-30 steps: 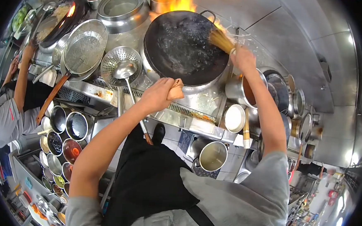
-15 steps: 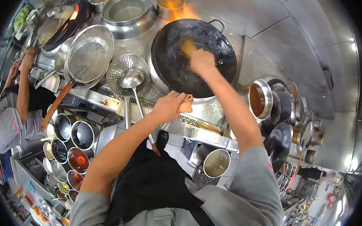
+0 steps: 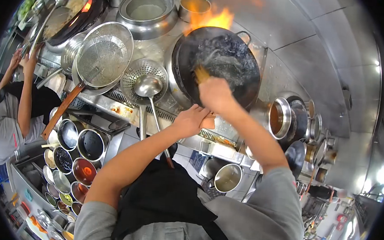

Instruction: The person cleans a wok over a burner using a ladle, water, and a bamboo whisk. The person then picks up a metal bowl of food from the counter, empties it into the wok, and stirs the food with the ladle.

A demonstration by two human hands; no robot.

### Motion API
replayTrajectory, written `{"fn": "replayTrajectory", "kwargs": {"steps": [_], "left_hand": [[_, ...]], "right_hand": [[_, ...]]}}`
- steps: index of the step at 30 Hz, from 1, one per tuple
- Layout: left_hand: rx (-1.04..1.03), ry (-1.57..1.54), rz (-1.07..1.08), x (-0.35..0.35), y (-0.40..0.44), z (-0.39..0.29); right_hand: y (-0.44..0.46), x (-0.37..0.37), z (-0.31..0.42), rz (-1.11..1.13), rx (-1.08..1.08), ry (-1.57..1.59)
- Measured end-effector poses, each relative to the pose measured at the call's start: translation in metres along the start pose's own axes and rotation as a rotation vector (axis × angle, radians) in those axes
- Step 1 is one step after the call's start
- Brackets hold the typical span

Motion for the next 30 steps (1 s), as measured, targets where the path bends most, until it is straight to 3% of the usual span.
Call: {"fn": "replayTrajectory", "kwargs": {"steps": [2,4,6,8,10,12,14,16,17,19,22,24,27,30], "left_hand": [[-0.02,-0.01,0.009,0.002,-0.002,-0.004],[0.051,0.032,0.066,0.004,0.006,-0.004],[0.071,0.016,0.092,0.006,0.006,-0.004],[0.048,0.008,0.052,0.003,0.005,-0.002],[0.051,0.013,0.02,-0.002,-0.001,-0.001],[0.055,0.017,-0.012,-0.002,0.001,0.0],[0.094,0.043,0.068,0.004,0.005,0.001],[0.124,0.038,0.115,0.007,0.004,0.0],[0.114,0.003,0.111,0.007,0.003,0.001],[0.099,-0.034,0.117,0.009,-0.002,0.008],[0.081,-0.089,0.027,0.007,-0.008,0.014],[0.13,-0.075,0.052,0.006,-0.007,0.015],[0.14,-0.054,0.058,0.004,-0.003,0.014],[0.121,-0.063,0.061,0.01,-0.006,0.022]], "right_hand": [[0.012,0.004,-0.005,-0.035,-0.181,-0.015],[0.048,-0.032,-0.067,-0.081,-0.437,0.011],[0.058,-0.045,-0.097,-0.081,-0.501,0.011],[0.043,-0.009,-0.071,-0.027,-0.455,0.033],[0.02,0.021,-0.018,0.043,-0.229,0.076],[0.018,0.024,0.005,0.002,-0.23,0.089],[0.054,-0.025,-0.049,-0.094,-0.575,0.237],[0.055,-0.047,-0.081,-0.249,-0.784,0.169],[0.048,-0.048,-0.084,-0.246,-0.796,0.169],[0.028,-0.037,-0.078,0.008,-0.584,0.284],[-0.009,0.019,-0.007,0.062,-0.332,0.321],[0.015,-0.016,-0.027,0.084,-0.464,0.301],[0.036,-0.05,-0.094,-0.167,-0.813,0.498],[0.017,-0.06,-0.089,-0.254,-0.68,0.707]]}}
Point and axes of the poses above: each hand's wrist, its own y-axis towards the middle knuckle, its own x-axis out of the back of the hand, z = x × y, the point moved 1 cm from there along y, towards the middle knuckle, and after that the axes turned 13 degrees about -z, right-handed, at the moved point
